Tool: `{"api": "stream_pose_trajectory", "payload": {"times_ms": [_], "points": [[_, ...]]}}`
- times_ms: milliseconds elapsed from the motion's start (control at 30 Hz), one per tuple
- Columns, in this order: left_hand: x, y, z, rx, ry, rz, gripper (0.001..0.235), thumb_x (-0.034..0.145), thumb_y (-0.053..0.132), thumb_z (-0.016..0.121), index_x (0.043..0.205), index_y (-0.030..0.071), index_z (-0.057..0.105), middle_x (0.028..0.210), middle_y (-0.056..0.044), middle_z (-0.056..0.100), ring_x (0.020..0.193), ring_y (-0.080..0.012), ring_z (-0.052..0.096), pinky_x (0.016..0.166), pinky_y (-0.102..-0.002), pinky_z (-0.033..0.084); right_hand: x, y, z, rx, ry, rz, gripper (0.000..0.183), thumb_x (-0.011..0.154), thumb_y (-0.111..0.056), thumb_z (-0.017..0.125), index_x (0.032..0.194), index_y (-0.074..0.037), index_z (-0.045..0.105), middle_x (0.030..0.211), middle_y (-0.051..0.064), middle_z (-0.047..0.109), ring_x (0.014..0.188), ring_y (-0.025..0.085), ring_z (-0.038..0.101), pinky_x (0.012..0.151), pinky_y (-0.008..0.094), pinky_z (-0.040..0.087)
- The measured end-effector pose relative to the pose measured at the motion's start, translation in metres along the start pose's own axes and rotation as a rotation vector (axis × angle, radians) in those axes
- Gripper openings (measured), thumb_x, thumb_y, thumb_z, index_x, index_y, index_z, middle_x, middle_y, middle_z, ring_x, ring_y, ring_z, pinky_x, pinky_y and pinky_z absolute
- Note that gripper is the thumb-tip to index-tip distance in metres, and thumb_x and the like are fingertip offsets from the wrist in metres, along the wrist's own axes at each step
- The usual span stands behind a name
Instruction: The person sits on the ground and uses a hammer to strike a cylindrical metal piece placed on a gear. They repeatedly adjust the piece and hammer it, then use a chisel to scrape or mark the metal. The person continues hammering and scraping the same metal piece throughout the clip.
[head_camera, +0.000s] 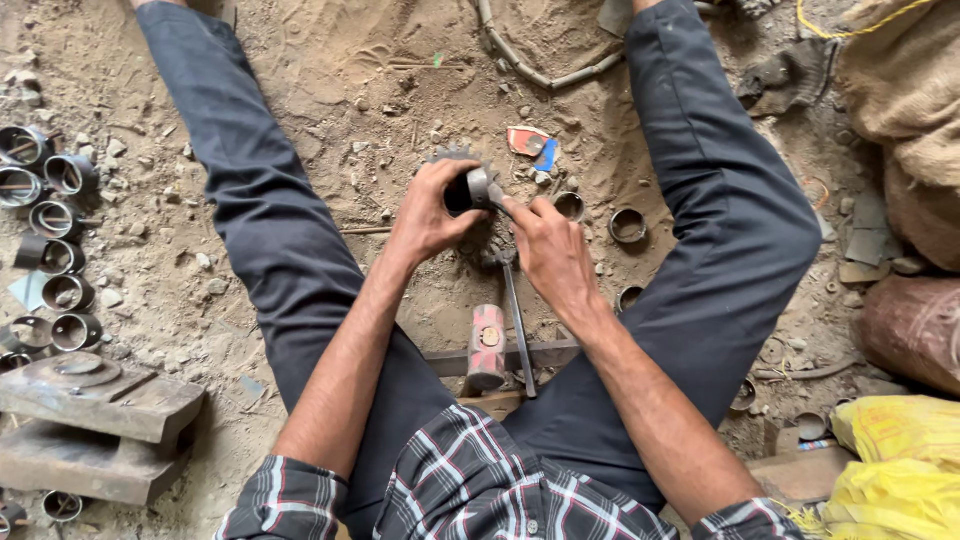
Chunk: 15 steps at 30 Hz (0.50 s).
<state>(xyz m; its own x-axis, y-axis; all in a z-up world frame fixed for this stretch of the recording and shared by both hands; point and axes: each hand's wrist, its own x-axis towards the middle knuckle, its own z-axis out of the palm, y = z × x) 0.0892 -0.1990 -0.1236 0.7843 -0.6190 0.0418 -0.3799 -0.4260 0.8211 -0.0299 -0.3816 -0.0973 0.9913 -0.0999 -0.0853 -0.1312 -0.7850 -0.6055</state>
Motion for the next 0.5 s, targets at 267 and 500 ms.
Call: {"api": "stream_pose_trajectory", "payload": {"times_ms": [267, 500], "points": [[-0.003, 0.018, -0.001, 0.194, 0.079, 0.074, 0.070, 0.066, 0.017, 0.090, 0.128, 0.001, 0.062, 0.125, -0.019, 0.065, 0.117, -0.0371, 0.057, 0.104, -0.046, 0.044, 0.001, -0.009, -0.007, 0.033, 0.072, -0.066, 0.035, 0.096, -0.002, 0.064, 0.130, -0.006, 0.069, 0.097, 0.014, 0.069, 0.068, 0.024, 0.071, 0.053, 0.033, 0.061], [0.003, 0.011, 0.012, 0.296, 0.083, 0.098, 0.064, 0.064, 0.016, 0.092, 0.122, 0.003, 0.069, 0.121, -0.014, 0.070, 0.117, -0.0325, 0.062, 0.103, -0.047, 0.046, 0.000, -0.007, -0.002, 0.004, -0.005, 0.017, 0.038, 0.096, 0.004, 0.057, 0.133, -0.005, 0.063, 0.102, 0.015, 0.067, 0.058, 0.024, 0.069, 0.045, 0.030, 0.058]]}}
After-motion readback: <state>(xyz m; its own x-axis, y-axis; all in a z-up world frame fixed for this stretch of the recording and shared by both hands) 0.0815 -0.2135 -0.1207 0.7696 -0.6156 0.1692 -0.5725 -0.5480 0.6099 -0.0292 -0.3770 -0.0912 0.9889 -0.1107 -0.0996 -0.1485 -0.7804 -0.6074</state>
